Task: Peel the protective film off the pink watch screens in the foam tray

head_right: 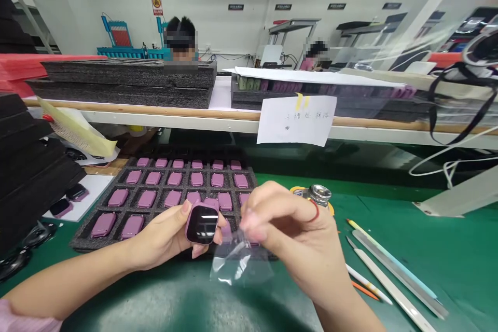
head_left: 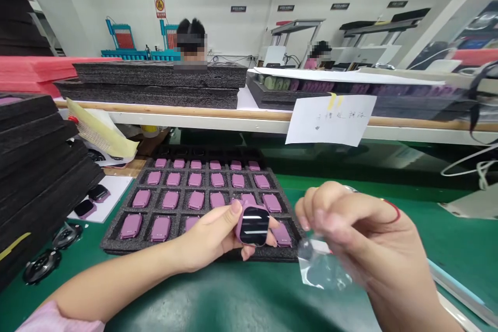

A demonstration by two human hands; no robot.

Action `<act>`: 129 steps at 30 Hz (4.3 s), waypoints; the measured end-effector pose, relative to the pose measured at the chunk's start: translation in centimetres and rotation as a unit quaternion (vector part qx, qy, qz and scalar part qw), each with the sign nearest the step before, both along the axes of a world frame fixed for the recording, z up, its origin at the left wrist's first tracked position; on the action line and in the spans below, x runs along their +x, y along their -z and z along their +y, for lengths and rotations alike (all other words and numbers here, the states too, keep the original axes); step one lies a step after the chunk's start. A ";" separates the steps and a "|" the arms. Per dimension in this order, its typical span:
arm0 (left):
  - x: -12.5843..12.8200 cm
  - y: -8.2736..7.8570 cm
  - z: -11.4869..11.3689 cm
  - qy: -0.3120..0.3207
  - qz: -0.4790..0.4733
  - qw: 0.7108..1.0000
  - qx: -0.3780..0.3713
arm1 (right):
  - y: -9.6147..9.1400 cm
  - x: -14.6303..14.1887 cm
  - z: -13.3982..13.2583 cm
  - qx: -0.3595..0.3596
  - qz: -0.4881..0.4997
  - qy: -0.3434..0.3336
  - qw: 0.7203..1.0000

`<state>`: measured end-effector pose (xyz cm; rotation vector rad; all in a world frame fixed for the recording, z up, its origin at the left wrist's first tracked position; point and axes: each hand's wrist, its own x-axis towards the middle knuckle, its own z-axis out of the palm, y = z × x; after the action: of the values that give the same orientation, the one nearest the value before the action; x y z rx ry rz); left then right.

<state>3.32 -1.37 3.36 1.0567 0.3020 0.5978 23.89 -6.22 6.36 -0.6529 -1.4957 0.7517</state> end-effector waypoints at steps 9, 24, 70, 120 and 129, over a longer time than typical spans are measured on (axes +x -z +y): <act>0.4 0.1 -0.5 0.011 -0.007 0.999 -0.051 | -0.1 -1.5 0.2 -0.031 -0.019 0.134 0.990; 0.5 0.5 -0.5 0.009 -0.003 0.998 -0.060 | 0.5 -2.8 -0.4 0.016 -0.156 0.103 0.982; -0.1 -0.7 -0.2 -0.088 0.042 0.995 -0.005 | 1.1 -2.7 -0.5 -0.023 -0.227 0.099 0.969; -4.1 10.6 1.2 -0.165 0.260 0.640 0.704 | 6.1 -3.5 29.8 -0.151 -0.591 0.143 0.779; -3.9 10.2 1.3 -0.207 0.215 0.655 0.694 | 6.7 3.4 30.4 -0.203 -0.568 0.116 0.789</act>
<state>-0.62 -0.07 -6.88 2.7137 0.5169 1.0138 27.25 24.16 -0.37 -1.8075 -2.2679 0.4623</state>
